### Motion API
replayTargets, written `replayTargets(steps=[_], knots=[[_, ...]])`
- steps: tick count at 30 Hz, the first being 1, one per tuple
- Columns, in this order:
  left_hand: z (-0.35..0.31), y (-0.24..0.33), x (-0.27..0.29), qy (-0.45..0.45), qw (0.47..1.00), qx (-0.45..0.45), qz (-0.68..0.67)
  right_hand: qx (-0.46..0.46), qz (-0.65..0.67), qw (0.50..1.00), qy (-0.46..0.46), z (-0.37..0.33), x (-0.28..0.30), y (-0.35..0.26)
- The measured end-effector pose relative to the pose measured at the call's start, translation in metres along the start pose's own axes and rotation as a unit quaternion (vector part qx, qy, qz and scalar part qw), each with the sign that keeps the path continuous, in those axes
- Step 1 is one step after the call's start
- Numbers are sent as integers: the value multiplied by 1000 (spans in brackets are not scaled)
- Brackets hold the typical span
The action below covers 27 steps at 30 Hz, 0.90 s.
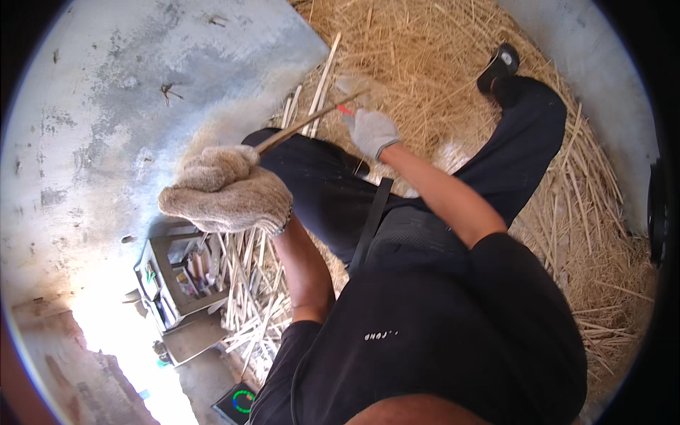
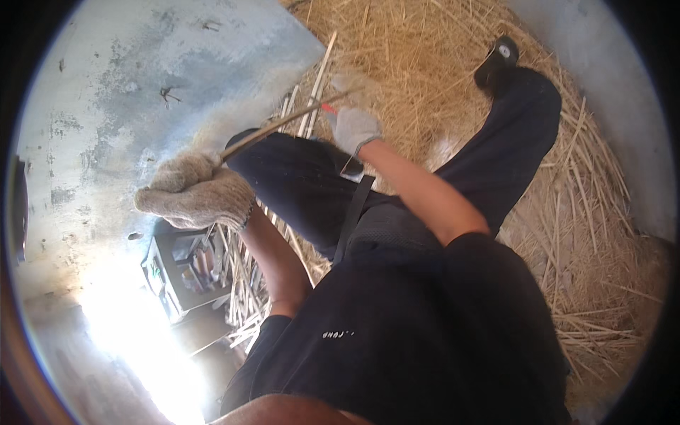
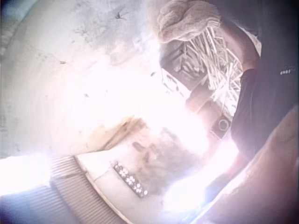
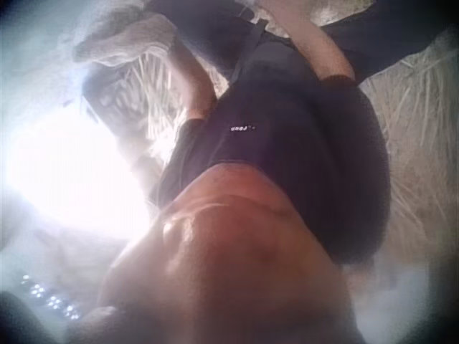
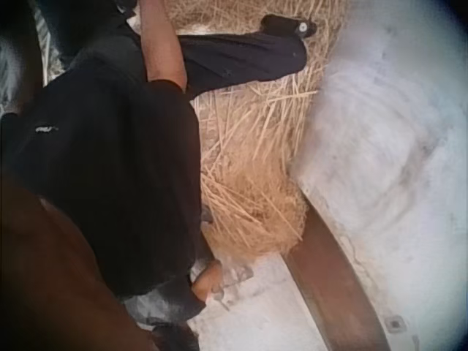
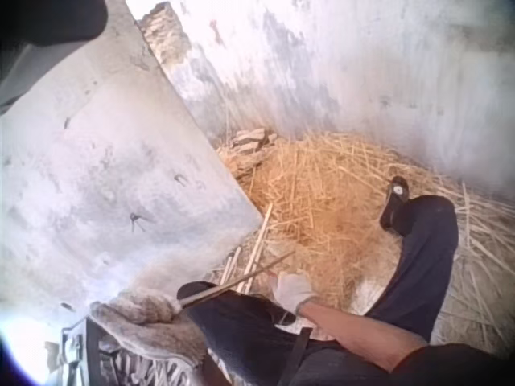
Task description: The person splits a long bamboo pole using a small blade by hand while sitting on a straw-covered floor.
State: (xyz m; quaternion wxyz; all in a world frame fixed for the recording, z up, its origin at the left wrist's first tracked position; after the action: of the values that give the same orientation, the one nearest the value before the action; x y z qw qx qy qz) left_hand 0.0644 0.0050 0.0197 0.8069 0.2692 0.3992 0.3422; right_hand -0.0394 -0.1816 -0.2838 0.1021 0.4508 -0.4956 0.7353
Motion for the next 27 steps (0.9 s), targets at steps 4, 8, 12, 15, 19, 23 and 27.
replayTargets(steps=[4,8,12,15,19,23,27], knots=[[13,-6,3,13,1000,19,9,78,28,995,62,13,-14,5],[31,-13,13,45,998,44,-6,-221,820,480,-221,-10,-60,8],[29,-15,13,-4,999,36,-12,-245,731,626,-119,-18,-37,40],[22,-17,12,3,999,31,-12,-127,501,856,-6,-15,-1,44],[13,-10,0,-19,999,23,-20,70,227,966,106,-16,21,5],[10,-7,1,-55,997,14,-46,-42,68,991,-109,-7,-54,35],[-7,-6,-27,-170,975,-1,-143,-307,78,931,-181,-43,-127,225]])
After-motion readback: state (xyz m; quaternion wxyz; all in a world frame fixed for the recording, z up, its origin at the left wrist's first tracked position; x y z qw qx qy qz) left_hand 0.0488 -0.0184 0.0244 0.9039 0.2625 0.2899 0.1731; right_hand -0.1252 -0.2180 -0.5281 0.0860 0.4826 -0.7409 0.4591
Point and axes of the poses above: each hand's wrist, its own z-axis towards the middle knuckle, its own x-axis out of the back of the hand, y = z × x, the point moved 9 cm from there along z, towards the middle knuckle, and after that the axes turned 11 degrees about x, right-handed, at the moved point
